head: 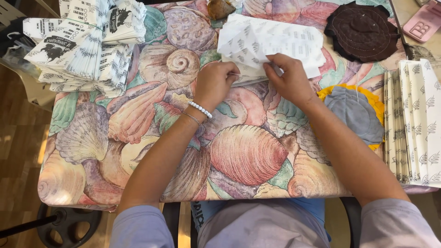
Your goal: Folding printed paper liners into a triangular shape and stacking them on a table.
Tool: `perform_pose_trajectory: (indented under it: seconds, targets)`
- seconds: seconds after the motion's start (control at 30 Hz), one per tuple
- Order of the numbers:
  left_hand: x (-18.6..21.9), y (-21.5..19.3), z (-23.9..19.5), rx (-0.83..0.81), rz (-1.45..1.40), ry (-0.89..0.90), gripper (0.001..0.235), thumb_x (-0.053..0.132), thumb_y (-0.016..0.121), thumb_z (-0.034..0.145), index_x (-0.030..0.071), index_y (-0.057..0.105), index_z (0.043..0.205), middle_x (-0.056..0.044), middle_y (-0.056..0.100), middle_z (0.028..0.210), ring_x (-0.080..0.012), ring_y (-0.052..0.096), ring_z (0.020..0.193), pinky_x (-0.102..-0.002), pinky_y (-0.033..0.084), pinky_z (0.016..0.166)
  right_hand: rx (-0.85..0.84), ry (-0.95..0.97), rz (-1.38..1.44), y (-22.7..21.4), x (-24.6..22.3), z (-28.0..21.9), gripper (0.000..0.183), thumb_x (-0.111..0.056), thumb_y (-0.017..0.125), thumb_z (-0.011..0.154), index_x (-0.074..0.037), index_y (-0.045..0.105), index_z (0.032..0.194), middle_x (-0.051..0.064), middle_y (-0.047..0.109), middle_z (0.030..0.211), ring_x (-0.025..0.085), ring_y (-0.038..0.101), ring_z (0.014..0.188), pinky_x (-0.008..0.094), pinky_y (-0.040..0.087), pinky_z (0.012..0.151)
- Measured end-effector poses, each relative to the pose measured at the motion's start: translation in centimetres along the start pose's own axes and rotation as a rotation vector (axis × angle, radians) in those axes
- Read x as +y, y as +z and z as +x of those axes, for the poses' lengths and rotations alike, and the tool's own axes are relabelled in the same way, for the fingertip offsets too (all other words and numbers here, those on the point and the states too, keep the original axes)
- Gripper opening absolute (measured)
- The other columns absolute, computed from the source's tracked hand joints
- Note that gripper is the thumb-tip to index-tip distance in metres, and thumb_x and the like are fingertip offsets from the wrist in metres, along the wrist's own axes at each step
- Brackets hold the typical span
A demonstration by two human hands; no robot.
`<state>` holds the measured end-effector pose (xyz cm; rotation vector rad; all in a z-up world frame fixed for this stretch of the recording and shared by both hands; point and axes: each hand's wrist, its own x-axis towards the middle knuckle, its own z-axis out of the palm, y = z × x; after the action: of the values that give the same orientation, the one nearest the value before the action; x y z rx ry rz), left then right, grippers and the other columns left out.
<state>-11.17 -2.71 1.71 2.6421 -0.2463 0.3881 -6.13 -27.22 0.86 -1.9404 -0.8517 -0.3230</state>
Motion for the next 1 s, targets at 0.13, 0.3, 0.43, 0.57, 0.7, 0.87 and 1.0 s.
perform_pose_trajectory:
  seconds: [0.13, 0.3, 0.43, 0.57, 0.7, 0.87, 1.0]
  targets:
    - [-0.2, -0.1, -0.1, 0.029, -0.289, -0.139, 0.024, 0.023, 0.079, 0.083, 0.036, 0.071, 0.103, 0.01, 0.076, 0.084, -0.0155, 0.073, 0.087, -0.035, 0.055, 0.081, -0.019, -0.022, -0.017, 0.2, -2.2, 0.1, 0.017, -0.006, 0.068, 0.102, 0.0, 0.076, 0.115, 0.021, 0.075, 0.094, 0.042, 0.073, 0.095, 0.049, 0.056, 0.079]
    - [0.2, -1.0, -1.3, 0.12, -0.733, -0.165, 0.033, 0.021, 0.09, 0.08, 0.018, 0.071, 0.106, -0.003, 0.079, 0.085, -0.0076, 0.071, 0.081, -0.023, 0.06, 0.079, -0.074, -0.063, -0.027, 0.5, -2.4, -0.2, 0.025, -0.004, 0.079, 0.094, 0.004, 0.073, 0.117, 0.025, 0.075, 0.095, 0.047, 0.072, 0.092, 0.051, 0.056, 0.081]
    - [2.1, -4.0, -3.1, 0.429, -0.637, -0.289, 0.027, 0.034, 0.076, 0.097, 0.012, 0.064, 0.107, -0.011, 0.073, 0.095, -0.0232, 0.072, 0.09, -0.033, 0.062, 0.082, 0.016, -0.119, -0.077, 0.4, -6.4, -1.2, 0.015, 0.004, 0.075, 0.095, -0.003, 0.08, 0.107, 0.013, 0.077, 0.09, 0.035, 0.076, 0.084, 0.042, 0.059, 0.081]
    - [4.7, -9.5, -4.9, 0.018, -1.039, -0.754, 0.099, 0.076, 0.041, 0.088, -0.004, 0.049, 0.145, -0.032, 0.048, 0.151, -0.0444, 0.044, 0.141, -0.056, 0.037, 0.115, -0.09, -0.374, -0.19, 2.1, -10.8, -4.4, 0.01, 0.001, 0.069, 0.09, -0.007, 0.075, 0.091, 0.011, 0.077, 0.089, 0.033, 0.074, 0.087, 0.044, 0.058, 0.084]
    - [-3.1, -1.2, -6.3, -0.095, -1.384, -0.68, 0.05, 0.015, 0.085, 0.083, 0.001, 0.064, 0.126, -0.014, 0.075, 0.106, -0.0267, 0.077, 0.091, -0.043, 0.065, 0.076, -0.371, -0.473, -0.254, 4.0, -12.0, -6.9, 0.013, -0.005, 0.069, 0.091, -0.009, 0.078, 0.099, 0.011, 0.078, 0.092, 0.025, 0.076, 0.093, 0.043, 0.058, 0.094]
    - [-0.4, -3.0, -7.5, 0.074, -0.947, -0.438, 0.039, 0.018, 0.088, 0.077, 0.007, 0.074, 0.112, -0.008, 0.077, 0.096, -0.0201, 0.073, 0.089, -0.034, 0.06, 0.074, -0.293, -0.251, 0.037, 0.4, -11.3, -5.9, 0.046, -0.03, 0.087, 0.081, -0.003, 0.074, 0.116, 0.021, 0.071, 0.113, 0.044, 0.063, 0.119, 0.056, 0.05, 0.101]
    - [0.2, -6.4, -8.3, 0.109, -0.951, -0.258, 0.041, 0.018, 0.087, 0.08, 0.008, 0.07, 0.116, -0.006, 0.076, 0.117, -0.013, 0.071, 0.104, -0.03, 0.06, 0.091, 0.16, -0.06, -0.355, -4.2, -8.9, -4.1, 0.108, -0.043, 0.097, 0.086, -0.015, 0.026, 0.162, 0.019, 0.015, 0.169, 0.044, 0.02, 0.16, 0.071, 0.024, 0.134]
